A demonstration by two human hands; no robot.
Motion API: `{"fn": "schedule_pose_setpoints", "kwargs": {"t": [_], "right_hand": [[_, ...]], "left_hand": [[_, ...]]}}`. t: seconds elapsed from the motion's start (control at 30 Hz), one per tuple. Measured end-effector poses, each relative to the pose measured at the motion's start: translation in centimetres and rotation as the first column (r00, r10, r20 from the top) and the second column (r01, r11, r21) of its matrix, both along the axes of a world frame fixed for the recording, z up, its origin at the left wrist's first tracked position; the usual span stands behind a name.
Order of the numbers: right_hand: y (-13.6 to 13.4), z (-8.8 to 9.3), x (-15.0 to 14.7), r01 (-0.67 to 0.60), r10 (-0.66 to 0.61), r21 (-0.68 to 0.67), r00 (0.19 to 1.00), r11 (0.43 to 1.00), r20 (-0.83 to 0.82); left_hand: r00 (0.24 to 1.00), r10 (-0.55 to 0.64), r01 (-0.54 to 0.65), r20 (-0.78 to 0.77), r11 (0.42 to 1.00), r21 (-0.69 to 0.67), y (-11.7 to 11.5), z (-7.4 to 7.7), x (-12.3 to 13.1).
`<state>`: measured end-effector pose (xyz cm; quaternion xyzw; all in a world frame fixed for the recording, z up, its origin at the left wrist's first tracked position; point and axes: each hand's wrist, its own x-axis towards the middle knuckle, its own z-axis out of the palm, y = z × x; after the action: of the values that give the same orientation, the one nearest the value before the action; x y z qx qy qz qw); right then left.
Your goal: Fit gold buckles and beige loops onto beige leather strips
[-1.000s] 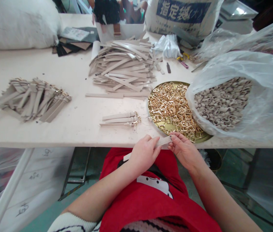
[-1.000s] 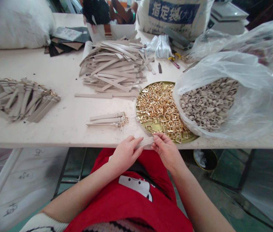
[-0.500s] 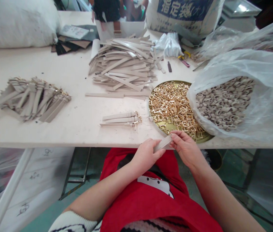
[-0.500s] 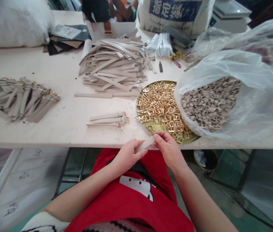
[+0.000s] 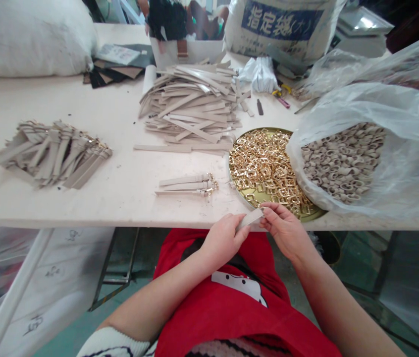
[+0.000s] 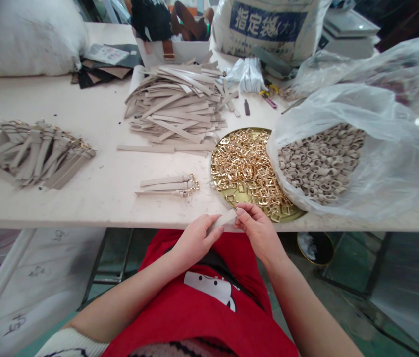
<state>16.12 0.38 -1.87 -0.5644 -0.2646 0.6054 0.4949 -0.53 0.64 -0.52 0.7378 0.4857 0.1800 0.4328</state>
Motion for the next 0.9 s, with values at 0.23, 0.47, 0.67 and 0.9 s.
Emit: {"fn": "schedule_pose_setpoints", "kwargs": {"t": [0.23, 0.47, 0.67, 0.9], "right_hand": [[-0.6, 0.9, -0.3, -0.103, 0.104, 0.022, 0.993, 0.994, -0.056], [-1.5, 0.8, 0.3, -0.314, 0.282, 0.07, 0.916, 0.947, 0.284], [-1.8, 0.9, 0.2, -0.424, 0.4, 0.047, 0.881, 0.904, 0.253], [-1.8, 0.0, -1.7, -0.285, 0.283, 0.074, 0.959, 0.956, 0.029]], "left_hand": [[0.993, -0.114, 0.117, 0.031, 0.976, -0.181, 0.5, 1.0, -0.5], [0.977, -0.213, 0.206, -0.031, 0.968, -0.142, 0.5, 1.8, -0.9], [0.975, -0.223, 0.224, 0.022, 0.966, -0.133, 0.2, 2.7, -0.9], [0.98, 0.03, 0.014, 0.195, 0.975, -0.222, -0.2, 2.2, -0.9]]}}
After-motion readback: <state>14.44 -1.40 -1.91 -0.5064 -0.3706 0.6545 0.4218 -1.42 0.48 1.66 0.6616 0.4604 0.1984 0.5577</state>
